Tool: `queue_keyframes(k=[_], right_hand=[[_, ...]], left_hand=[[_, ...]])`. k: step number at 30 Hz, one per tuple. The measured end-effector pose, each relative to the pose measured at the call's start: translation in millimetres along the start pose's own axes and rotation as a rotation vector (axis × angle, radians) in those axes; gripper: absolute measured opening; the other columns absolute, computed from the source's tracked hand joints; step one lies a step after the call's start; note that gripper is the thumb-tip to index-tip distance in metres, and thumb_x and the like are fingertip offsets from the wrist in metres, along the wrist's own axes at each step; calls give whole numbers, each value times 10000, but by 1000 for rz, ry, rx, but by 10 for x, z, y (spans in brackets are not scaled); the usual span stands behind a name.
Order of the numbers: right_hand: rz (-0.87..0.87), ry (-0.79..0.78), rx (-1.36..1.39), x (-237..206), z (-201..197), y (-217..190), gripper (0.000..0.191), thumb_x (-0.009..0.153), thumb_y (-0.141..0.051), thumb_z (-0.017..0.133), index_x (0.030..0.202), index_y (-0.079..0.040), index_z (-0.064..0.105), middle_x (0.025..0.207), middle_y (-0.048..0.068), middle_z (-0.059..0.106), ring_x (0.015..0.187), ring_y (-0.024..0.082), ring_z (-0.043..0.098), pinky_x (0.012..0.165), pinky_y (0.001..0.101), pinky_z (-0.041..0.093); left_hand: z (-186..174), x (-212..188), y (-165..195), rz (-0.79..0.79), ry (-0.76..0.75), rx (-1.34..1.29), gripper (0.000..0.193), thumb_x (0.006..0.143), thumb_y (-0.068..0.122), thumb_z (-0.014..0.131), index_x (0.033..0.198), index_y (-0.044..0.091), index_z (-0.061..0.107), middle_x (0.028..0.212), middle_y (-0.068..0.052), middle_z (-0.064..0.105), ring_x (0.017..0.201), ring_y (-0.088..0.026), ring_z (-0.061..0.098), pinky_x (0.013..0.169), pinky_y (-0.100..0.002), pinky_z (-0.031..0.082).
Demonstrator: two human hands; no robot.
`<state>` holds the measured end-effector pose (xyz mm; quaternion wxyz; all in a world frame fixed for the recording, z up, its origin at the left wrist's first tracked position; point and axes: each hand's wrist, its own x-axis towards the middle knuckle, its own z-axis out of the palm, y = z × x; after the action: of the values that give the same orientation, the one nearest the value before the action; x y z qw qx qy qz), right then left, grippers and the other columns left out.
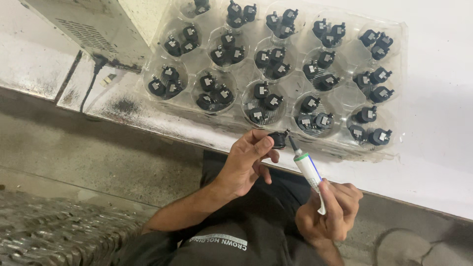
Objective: The person picks black plastic plug components one at a time from a clear blister tray and squeezes adhesive from a tube onto each one, then places the treated component back into the tray. Near the end they wipe their hands with a dark cloth and handle the glue tube.
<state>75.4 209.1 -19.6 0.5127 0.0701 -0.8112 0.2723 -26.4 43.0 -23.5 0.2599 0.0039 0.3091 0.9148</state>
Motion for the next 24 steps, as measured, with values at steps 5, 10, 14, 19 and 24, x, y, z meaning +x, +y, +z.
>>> queue_keyframes(k=[5,10,14,19,24], right_hand=[[29,-42,-2,3,-1,-5,407,836,171,699,1188,-33,668,1018,79,626,899,217,630,809,377,456],[16,-29,-6,11,21,11,401,852,163,716,1190,-48,670,1003,76,654,886,202,637,784,367,437],[25,-54,-23,7,6,6,385,875,150,715,1200,-51,667,1003,83,660,894,205,646,791,369,437],[27,-43,-26,4,16,8,378,881,134,731,1199,-59,668,1001,80,664,890,202,639,819,378,445],[30,-52,-7,-9,12,22,377,893,134,726,1207,-65,666,1001,67,659,901,197,641,817,358,446]], left_hand=[[22,-5,17,-17,26,3,334,969,227,729,1185,52,544,960,-38,632,869,-127,692,461,-274,582],[7,2,-2,-9,19,6,313,973,230,742,1149,50,556,938,-40,629,851,-124,682,454,-269,578],[-15,14,-17,5,21,7,303,969,236,748,1120,56,556,921,-57,647,823,-122,680,441,-268,571],[-8,19,-11,-3,28,6,299,963,239,747,1113,64,556,912,-66,663,798,-127,687,434,-267,569],[6,13,7,5,24,6,283,958,243,744,1086,64,567,965,-75,696,791,-120,681,434,-264,565]])
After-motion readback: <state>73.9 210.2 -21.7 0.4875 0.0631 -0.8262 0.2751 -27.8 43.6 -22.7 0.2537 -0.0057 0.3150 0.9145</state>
